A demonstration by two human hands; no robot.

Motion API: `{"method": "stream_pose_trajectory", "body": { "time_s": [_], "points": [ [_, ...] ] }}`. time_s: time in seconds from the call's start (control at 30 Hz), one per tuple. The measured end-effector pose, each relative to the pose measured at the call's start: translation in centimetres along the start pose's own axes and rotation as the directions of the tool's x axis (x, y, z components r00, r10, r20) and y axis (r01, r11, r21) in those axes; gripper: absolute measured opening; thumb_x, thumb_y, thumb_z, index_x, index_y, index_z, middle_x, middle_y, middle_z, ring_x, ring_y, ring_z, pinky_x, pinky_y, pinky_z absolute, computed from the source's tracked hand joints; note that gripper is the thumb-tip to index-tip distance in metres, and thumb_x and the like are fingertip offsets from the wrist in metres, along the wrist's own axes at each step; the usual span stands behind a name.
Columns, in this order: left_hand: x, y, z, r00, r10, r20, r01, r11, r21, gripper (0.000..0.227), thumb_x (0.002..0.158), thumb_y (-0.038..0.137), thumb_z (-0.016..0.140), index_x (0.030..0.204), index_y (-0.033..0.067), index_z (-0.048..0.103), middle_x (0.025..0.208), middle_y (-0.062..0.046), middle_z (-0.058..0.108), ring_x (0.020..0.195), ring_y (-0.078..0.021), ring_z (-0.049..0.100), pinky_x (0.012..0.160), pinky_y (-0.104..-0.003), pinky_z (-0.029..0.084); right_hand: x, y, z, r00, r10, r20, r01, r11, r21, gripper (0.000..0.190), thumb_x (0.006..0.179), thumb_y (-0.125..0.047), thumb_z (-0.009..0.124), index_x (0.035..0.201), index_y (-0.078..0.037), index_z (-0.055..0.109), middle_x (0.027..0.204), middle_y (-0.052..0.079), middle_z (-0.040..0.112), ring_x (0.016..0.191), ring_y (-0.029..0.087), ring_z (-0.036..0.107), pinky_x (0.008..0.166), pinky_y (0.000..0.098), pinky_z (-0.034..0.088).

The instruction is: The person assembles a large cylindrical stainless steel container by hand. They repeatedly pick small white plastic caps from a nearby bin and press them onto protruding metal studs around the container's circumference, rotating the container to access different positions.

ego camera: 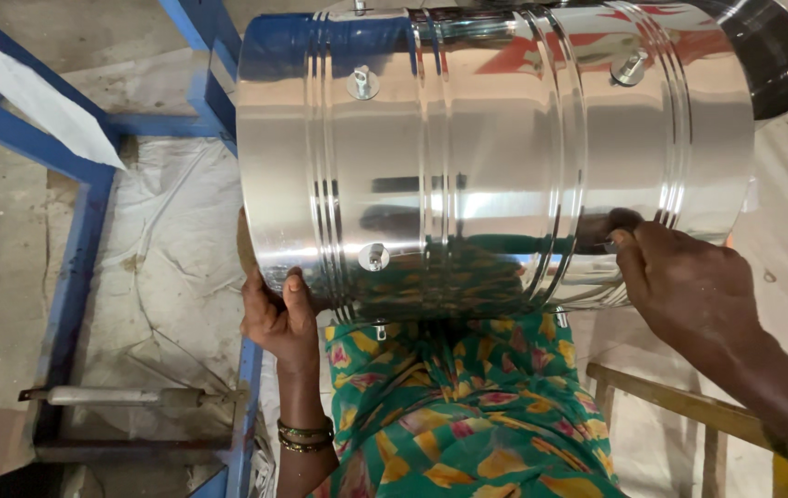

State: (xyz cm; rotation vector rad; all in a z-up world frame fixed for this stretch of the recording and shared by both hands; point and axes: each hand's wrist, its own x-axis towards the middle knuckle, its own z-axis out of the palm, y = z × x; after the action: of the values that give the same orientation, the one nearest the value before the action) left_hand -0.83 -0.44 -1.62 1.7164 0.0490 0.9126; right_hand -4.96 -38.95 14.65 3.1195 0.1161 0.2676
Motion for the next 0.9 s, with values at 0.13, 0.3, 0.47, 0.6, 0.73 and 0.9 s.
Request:
{"method": "stream_pose_trajectory", "body": {
  "time_s": [0.13, 0.3, 0.47, 0.6, 0.73, 0.9],
  "points": [
    [-0.3, -0.5, -0.1, 0.999, 0.037, 0.008, -0.037, 0.999, 0.003, 0.038, 0.107, 0.020, 0.070, 0.131, -0.0082, 0.061, 0.092, -0.008, 0.071, 0.073, -0.0071, 0.058, 0.068, -0.022, 0.047, -0.9, -0.5, 1.6, 0.987, 0.120, -0.109, -0.111, 0.990, 0.087, 0.040, 0.111, -0.031, 0.058, 0.080, -0.005, 0.059, 0.064, 0.014, 0.059, 0.052, 0.032, 0.057, 0.052, 0.0447, 0.045],
    [-1.6, -2.2, -0.3, 0.998, 0.052, -0.020, -0.053, 0.999, -0.006, 0.037, 0.107, 0.023, 0.068, 0.125, -0.0082, 0.060, 0.088, -0.006, 0.068, 0.066, -0.0082, 0.056, 0.062, -0.022, 0.046, -2.9, -2.5, 4.6, 0.922, 0.332, -0.200, -0.308, 0.940, 0.145, 0.042, 0.114, -0.031, 0.058, 0.081, -0.006, 0.060, 0.062, 0.016, 0.055, 0.054, 0.036, 0.055, 0.054, 0.0459, 0.044],
    [-3.5, -5.0, -0.1, 0.973, 0.227, -0.047, -0.219, 0.968, 0.123, 0.045, 0.111, 0.037, 0.055, 0.123, -0.0062, 0.056, 0.082, -0.005, 0.064, 0.066, -0.0104, 0.058, 0.063, -0.025, 0.049, -3.7, -2.7, 6.2, 0.914, 0.333, -0.232, -0.277, 0.930, 0.243, 0.040, 0.113, -0.030, 0.058, 0.081, -0.005, 0.057, 0.068, 0.017, 0.056, 0.059, 0.036, 0.056, 0.055, 0.0463, 0.043],
    [-4.7, -5.6, 0.2, 0.998, 0.065, -0.019, -0.067, 0.990, -0.128, 0.047, 0.111, 0.043, 0.050, 0.117, -0.0036, 0.053, 0.074, -0.001, 0.064, 0.058, -0.0076, 0.059, 0.056, -0.024, 0.048, -3.9, -2.8, 6.8, 0.889, 0.393, -0.237, -0.322, 0.902, 0.287, 0.038, 0.113, -0.030, 0.059, 0.084, -0.005, 0.059, 0.066, 0.018, 0.055, 0.059, 0.038, 0.056, 0.055, 0.0473, 0.043],
    [-2.7, -2.3, -0.9, 0.993, 0.112, 0.042, -0.113, 0.994, 0.006, 0.042, 0.114, 0.038, 0.046, 0.115, -0.0027, 0.056, 0.085, -0.006, 0.066, 0.068, -0.0126, 0.060, 0.063, -0.028, 0.048, -4.4, -3.3, 7.0, 0.885, 0.415, -0.211, -0.332, 0.880, 0.341, 0.038, 0.112, -0.031, 0.057, 0.085, -0.005, 0.057, 0.067, 0.019, 0.056, 0.058, 0.038, 0.056, 0.055, 0.0482, 0.044],
    [5.1, 5.0, -1.1, 0.974, 0.033, 0.225, -0.026, 0.999, -0.036, 0.044, 0.123, 0.034, 0.047, 0.130, -0.0070, 0.061, 0.104, -0.007, 0.068, 0.080, -0.0163, 0.058, 0.073, -0.032, 0.049, -5.0, -3.4, 7.7, 0.898, 0.344, -0.275, -0.262, 0.919, 0.295, 0.036, 0.113, -0.030, 0.056, 0.087, -0.005, 0.056, 0.073, 0.019, 0.058, 0.064, 0.041, 0.057, 0.058, 0.0496, 0.045]
  ]
}}
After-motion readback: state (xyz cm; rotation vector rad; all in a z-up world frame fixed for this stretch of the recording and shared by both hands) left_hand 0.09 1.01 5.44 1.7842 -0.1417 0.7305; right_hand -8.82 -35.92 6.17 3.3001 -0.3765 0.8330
